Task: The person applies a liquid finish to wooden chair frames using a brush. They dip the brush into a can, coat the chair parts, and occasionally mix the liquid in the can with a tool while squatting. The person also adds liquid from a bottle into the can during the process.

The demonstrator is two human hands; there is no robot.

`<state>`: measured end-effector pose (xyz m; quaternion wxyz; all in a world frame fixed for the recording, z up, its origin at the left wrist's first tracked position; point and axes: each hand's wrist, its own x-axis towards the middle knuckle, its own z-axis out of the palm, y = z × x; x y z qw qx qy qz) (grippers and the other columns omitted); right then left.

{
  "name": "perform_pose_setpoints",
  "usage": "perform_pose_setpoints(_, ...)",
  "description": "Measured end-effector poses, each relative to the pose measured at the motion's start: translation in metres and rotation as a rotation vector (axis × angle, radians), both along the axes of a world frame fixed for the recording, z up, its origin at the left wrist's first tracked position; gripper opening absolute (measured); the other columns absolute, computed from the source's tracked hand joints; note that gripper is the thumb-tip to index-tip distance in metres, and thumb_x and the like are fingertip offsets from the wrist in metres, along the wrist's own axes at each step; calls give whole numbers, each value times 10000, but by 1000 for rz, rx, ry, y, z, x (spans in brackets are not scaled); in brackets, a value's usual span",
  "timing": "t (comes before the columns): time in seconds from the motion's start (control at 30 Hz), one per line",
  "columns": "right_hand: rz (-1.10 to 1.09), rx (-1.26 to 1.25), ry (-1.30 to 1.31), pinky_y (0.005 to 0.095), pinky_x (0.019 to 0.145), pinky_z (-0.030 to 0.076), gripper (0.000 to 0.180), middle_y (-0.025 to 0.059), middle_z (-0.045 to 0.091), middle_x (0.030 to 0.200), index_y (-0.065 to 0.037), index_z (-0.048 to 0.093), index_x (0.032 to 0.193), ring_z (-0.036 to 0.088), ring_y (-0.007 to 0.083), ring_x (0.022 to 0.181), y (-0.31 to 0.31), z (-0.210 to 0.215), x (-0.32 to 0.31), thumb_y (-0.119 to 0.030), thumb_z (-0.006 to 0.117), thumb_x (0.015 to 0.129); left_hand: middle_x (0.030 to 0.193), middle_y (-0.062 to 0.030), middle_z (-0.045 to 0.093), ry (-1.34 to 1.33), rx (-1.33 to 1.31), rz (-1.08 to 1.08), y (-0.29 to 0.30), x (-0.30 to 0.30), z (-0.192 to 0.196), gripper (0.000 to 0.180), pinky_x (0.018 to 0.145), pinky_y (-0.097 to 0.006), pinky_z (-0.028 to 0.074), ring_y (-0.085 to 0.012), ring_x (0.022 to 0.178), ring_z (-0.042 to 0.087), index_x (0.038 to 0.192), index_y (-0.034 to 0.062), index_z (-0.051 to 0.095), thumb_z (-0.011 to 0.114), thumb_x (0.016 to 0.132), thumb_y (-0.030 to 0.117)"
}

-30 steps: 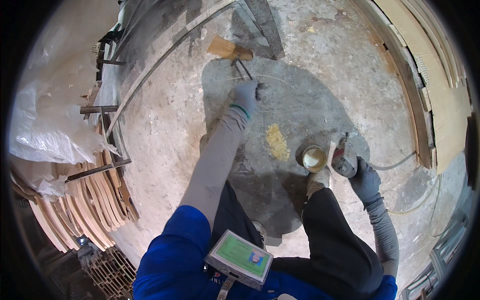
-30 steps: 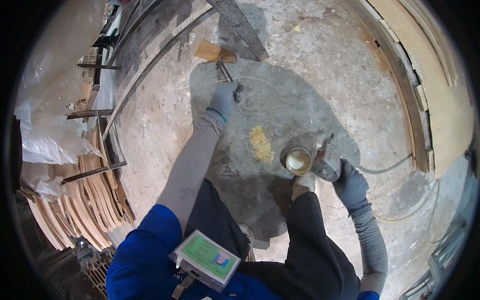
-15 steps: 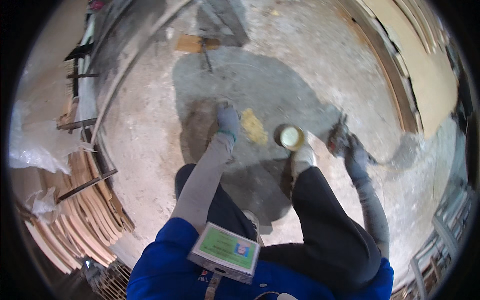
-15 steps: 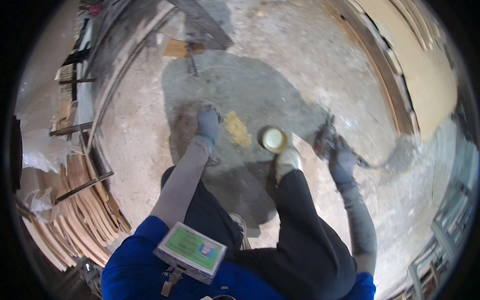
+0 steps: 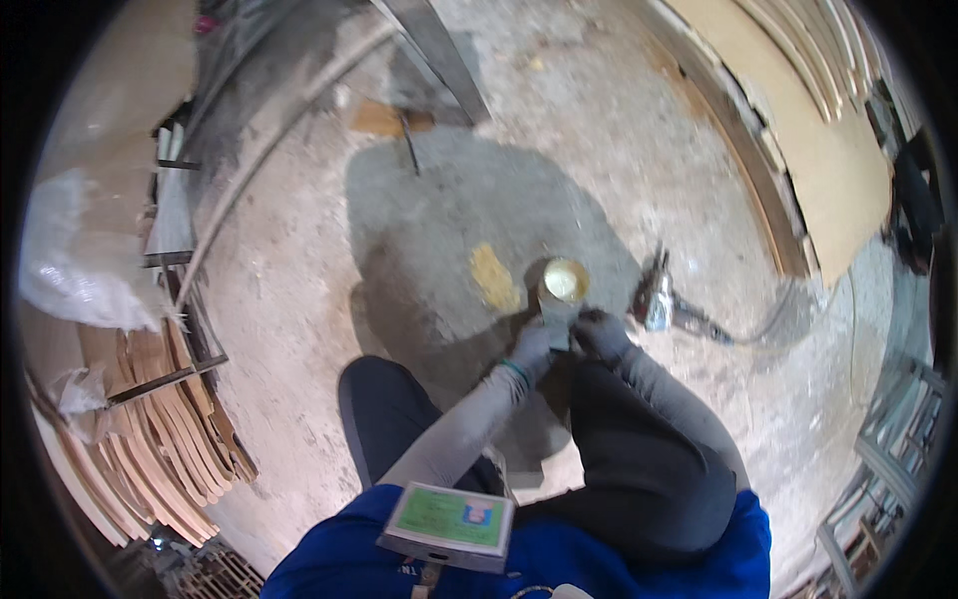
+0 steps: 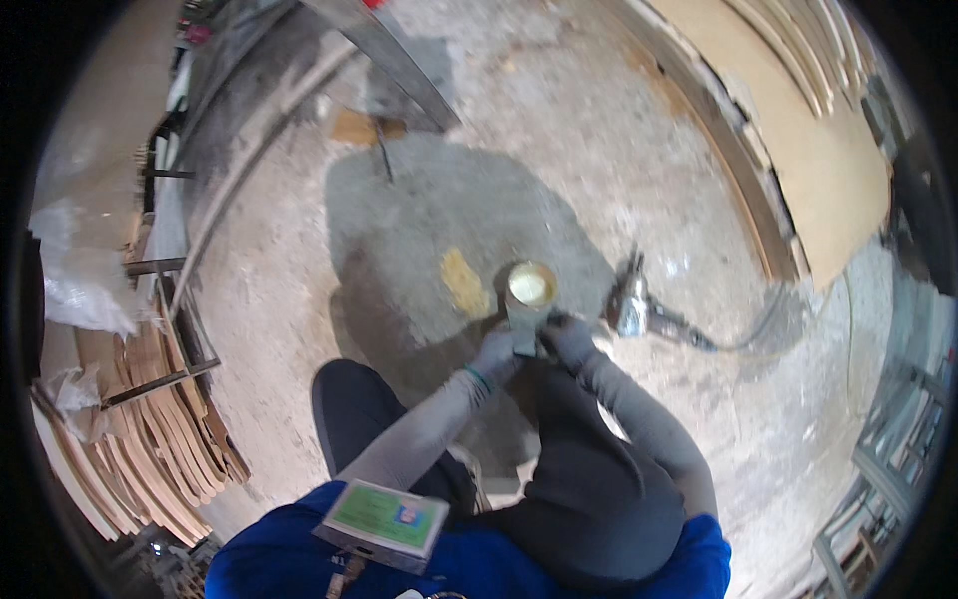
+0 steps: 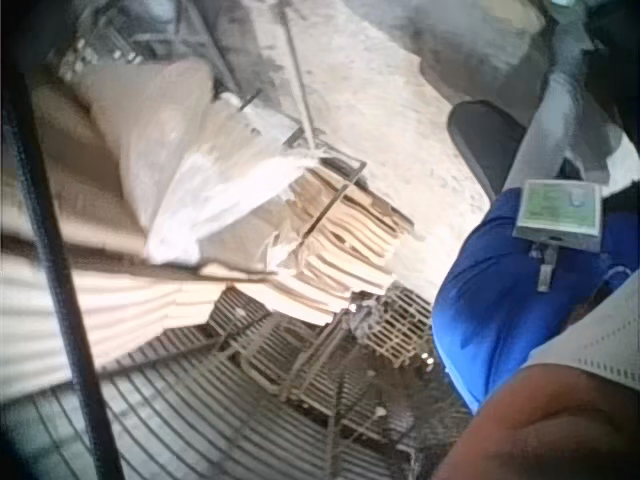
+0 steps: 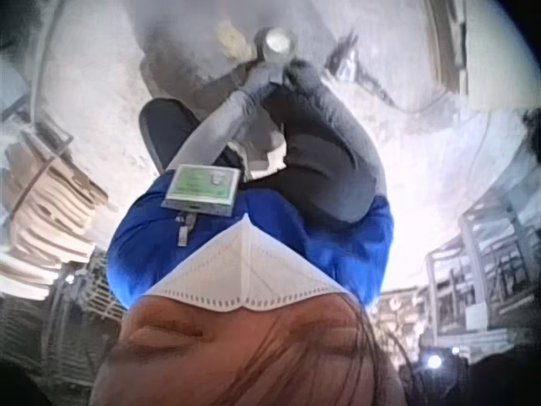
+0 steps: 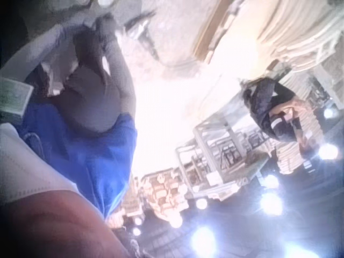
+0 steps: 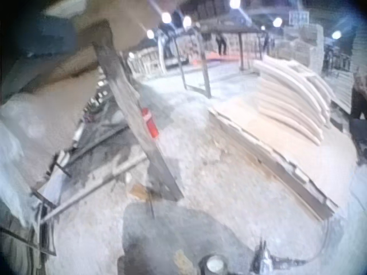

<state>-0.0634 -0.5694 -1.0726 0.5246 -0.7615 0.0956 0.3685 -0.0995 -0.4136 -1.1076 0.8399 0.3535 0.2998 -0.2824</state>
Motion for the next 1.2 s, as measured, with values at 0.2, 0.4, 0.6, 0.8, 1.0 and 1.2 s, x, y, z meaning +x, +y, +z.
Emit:
perform_pose_setpoints(0.2,24,173,-214,342,841,487,294,196,632,1052,33,563,1117,617,282,1004,-41,248,75,-142,550,881,1016,-69,611,-21,93,-163,67,35,101,293,703,-312,520,-182,862,612,1148,25,541,568,861,79)
perform_pose_setpoints(0.4,182,-404,-927,419,800,419,289,125,569,998,-58,555,1052,536,324,900,-11,314,32,-143,634,787,1053,-47,612,-43,124,-262,117,63,248,278,723,-274,494,-152,898,594,1143,42,583,578,877,121)
perform_pose_setpoints(0.6,342,-695,-724,498,902,373,399,238,482,1221,-33,533,1128,481,416,1056,6,307,-5,-251,550,794,879,28,606,-143,247,-407,94,33,361,276,521,-215,402,-38,689,508,1089,94,638,566,887,269)
perform_pose_setpoints(0.8,318,-462,-963,475,818,424,377,195,548,1061,-27,540,1062,534,380,962,56,377,-86,-235,587,750,930,-30,607,-168,228,-469,122,-18,484,366,557,-214,440,-85,752,585,1183,55,540,585,879,253)
perform_pose_setpoints(1.0,461,-353,-831,459,883,419,287,225,554,1090,3,564,1053,515,383,1039,116,527,-178,-181,534,836,889,-53,630,-211,421,-322,241,-133,627,329,621,-238,478,-89,766,585,1075,37,610,657,815,233)
perform_pose_setpoints(1.2,296,-525,-864,454,776,452,360,172,566,1036,-47,577,1010,563,359,919,152,630,-156,-233,637,708,765,-48,635,-116,601,216,360,-223,758,273,613,-248,500,-123,666,599,916,29,670,670,792,273)
